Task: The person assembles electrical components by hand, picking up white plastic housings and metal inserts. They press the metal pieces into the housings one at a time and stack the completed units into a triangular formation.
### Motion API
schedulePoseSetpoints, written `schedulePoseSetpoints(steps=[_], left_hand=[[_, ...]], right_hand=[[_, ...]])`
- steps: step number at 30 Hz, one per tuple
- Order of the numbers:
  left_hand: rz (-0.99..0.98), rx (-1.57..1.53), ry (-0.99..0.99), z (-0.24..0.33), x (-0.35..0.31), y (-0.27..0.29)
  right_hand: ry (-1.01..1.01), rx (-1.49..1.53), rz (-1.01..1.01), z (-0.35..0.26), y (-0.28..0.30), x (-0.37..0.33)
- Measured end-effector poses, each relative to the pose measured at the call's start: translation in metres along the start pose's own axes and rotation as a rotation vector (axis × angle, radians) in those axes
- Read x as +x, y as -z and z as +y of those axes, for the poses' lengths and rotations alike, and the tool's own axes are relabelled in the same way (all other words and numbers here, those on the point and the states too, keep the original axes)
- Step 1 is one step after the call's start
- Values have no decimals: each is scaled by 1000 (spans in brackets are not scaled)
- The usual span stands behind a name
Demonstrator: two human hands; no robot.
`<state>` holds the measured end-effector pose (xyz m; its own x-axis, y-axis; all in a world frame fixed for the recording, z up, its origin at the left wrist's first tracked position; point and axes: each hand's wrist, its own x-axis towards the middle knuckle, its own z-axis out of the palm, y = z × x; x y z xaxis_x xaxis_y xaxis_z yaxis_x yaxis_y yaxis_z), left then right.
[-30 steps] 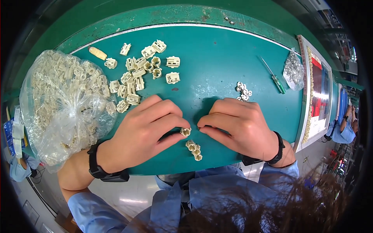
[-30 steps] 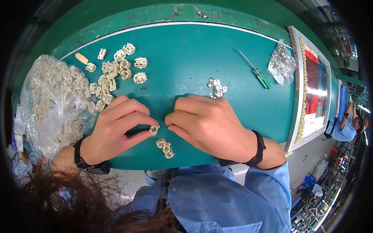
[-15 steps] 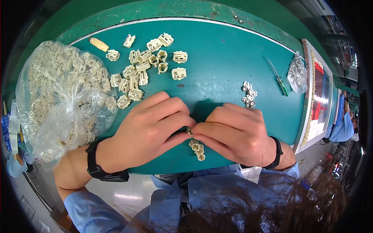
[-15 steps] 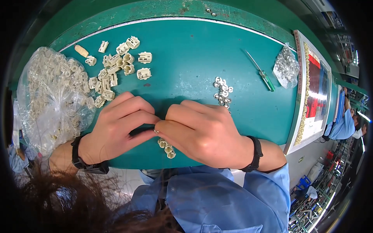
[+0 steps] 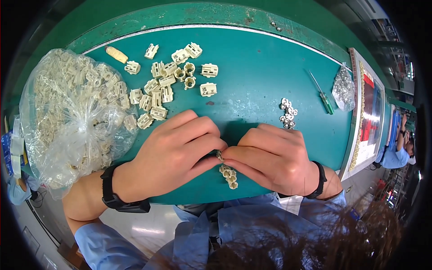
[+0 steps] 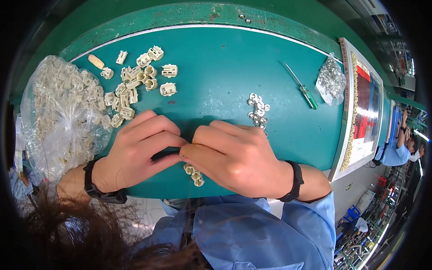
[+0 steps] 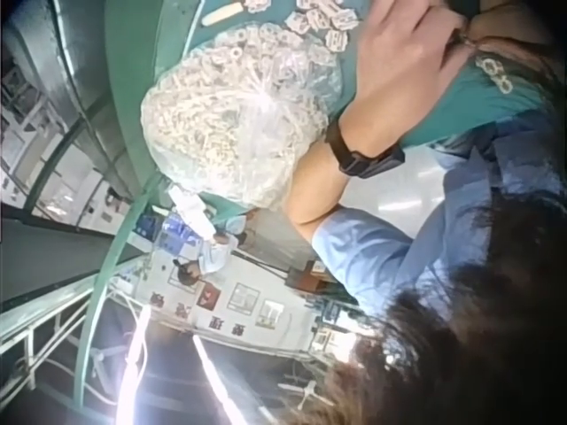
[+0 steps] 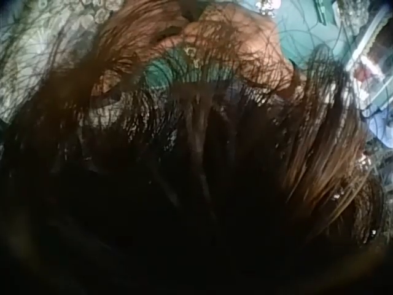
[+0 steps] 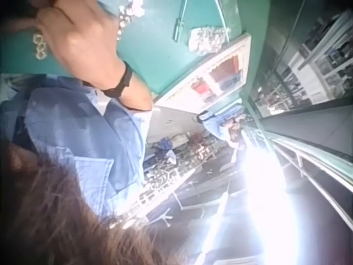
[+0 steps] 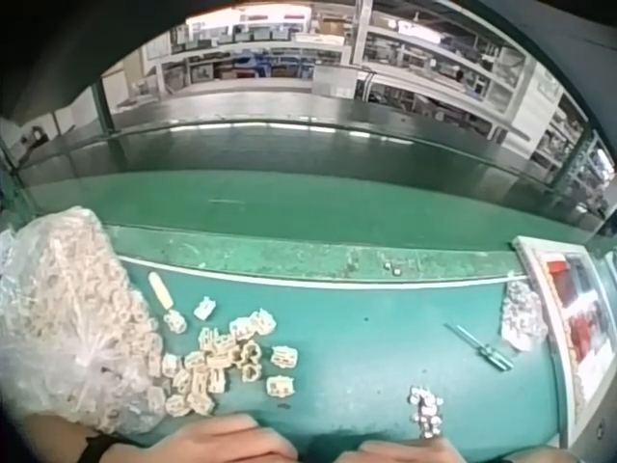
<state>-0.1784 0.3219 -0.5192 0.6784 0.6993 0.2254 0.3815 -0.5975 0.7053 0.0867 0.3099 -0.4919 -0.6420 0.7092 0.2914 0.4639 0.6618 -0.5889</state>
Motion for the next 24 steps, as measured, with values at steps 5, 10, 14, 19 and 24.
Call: schedulePoseSetpoints(steps=[5, 10, 14, 19, 24], left_hand=[[-2, 7, 0, 0, 4, 0], [7, -5, -15, -1, 7, -5], [-18, 10, -54, -1, 6, 2], [-151, 70, -183, 5, 13, 11], [-136, 117, -209, 24, 22, 22]], right_hand=[[-4, -4, -6, 2, 3, -1], [-48, 36, 21, 10, 16, -2], [-145, -18, -72, 32, 54, -11], [-132, -52, -187, 34, 62, -20], [-91, -83, -198, 29, 71, -15]])
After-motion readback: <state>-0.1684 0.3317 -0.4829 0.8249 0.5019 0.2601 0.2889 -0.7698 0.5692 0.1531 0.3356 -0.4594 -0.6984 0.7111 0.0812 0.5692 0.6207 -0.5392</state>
